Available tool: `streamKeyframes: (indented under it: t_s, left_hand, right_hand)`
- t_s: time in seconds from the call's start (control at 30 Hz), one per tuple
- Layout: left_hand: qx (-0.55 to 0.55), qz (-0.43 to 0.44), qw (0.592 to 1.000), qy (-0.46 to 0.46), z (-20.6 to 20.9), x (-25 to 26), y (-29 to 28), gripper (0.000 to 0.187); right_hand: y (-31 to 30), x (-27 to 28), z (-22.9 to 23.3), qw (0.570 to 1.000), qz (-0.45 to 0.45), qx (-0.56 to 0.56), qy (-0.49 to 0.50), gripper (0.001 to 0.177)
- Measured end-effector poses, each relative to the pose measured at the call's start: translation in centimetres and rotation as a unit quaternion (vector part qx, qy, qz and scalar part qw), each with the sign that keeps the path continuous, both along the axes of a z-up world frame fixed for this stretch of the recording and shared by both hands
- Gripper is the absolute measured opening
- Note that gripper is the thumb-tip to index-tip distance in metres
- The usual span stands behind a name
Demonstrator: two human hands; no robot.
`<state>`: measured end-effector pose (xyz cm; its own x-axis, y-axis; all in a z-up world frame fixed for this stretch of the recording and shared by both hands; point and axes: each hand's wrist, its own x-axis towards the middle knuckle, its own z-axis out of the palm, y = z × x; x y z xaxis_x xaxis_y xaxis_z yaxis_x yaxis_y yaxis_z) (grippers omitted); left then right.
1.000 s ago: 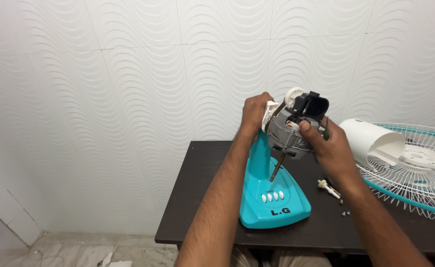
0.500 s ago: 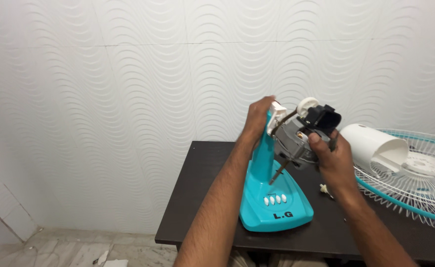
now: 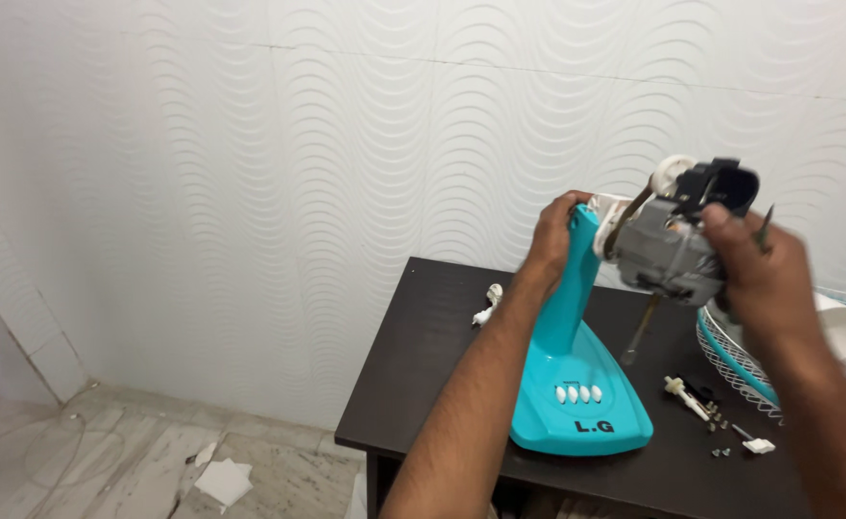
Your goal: The person disassembles a teal table fan by removing the motor assembly from the base, then reattaches the motor and secures it with screws. The person uses a screwdriver to tighten the screws and reposition the motor within the base.
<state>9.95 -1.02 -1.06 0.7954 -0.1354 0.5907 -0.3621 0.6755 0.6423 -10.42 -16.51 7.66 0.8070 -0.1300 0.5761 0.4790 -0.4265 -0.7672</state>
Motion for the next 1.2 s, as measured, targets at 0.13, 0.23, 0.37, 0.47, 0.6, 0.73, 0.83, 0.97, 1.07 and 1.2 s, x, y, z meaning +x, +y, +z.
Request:
streamKeyframes:
  t_s: [0.13,0.23,0.37,0.47,0.6,0.73,0.83,0.97,1.07,1.2]
  left_hand:
    - [0.052,0.042,0.998,0.004,-0.1,-0.6,-0.1,0.043]
    - [0.043,0.058,0.997,-0.023,0.3,-0.8,-0.2,0.042]
    - [0.049,0.064,0.997,-0.023,0.2,-1.2,-0.2,0.042]
    - [0.048,0.063,0.996,-0.027,0.1,-1.6,0.0,0.043]
    - [0.06,0.059,0.996,0.003,0.5,-1.8,-0.1,0.043]
    - [0.051,0.049,0.998,0.006,0.3,-1.6,0.1,0.043]
    - [0.048,0.055,0.997,-0.007,-0.1,-1.0,-0.4,0.044]
    - [0.011,0.069,0.996,-0.051,-0.4,0.4,-1.0,0.045]
    - [-0.002,0.03,0.999,-0.021,-1.5,1.0,-2.0,0.045]
    - [-0.01,0.157,0.983,-0.091,-0.8,2.1,-1.8,0.041]
  right_hand:
    - [-1.0,0.8,3.2,0.996,-0.016,-0.068,0.058,0.063]
    - [-1.0,1.9,5.7,0.987,-0.06,-0.104,0.106,0.065]
    - [-0.3,3.8,9.2,0.965,-0.074,-0.166,0.189,0.078]
    - [0.1,5.5,11.2,0.954,-0.071,-0.179,0.23,0.077]
    - [-0.4,7.5,12.6,0.939,-0.057,-0.23,0.249,0.081]
    - [0.2,9.8,14.4,0.898,-0.08,-0.31,0.303,0.1]
    - [1.4,10.4,16.0,0.893,-0.025,-0.303,0.331,0.098]
    - [3.0,9.3,15.9,0.942,-0.06,-0.222,0.246,0.068]
    - [2.7,8.5,14.9,0.931,-0.072,-0.245,0.261,0.071]
    - [2.5,10.1,14.6,0.934,-0.044,-0.247,0.253,0.076]
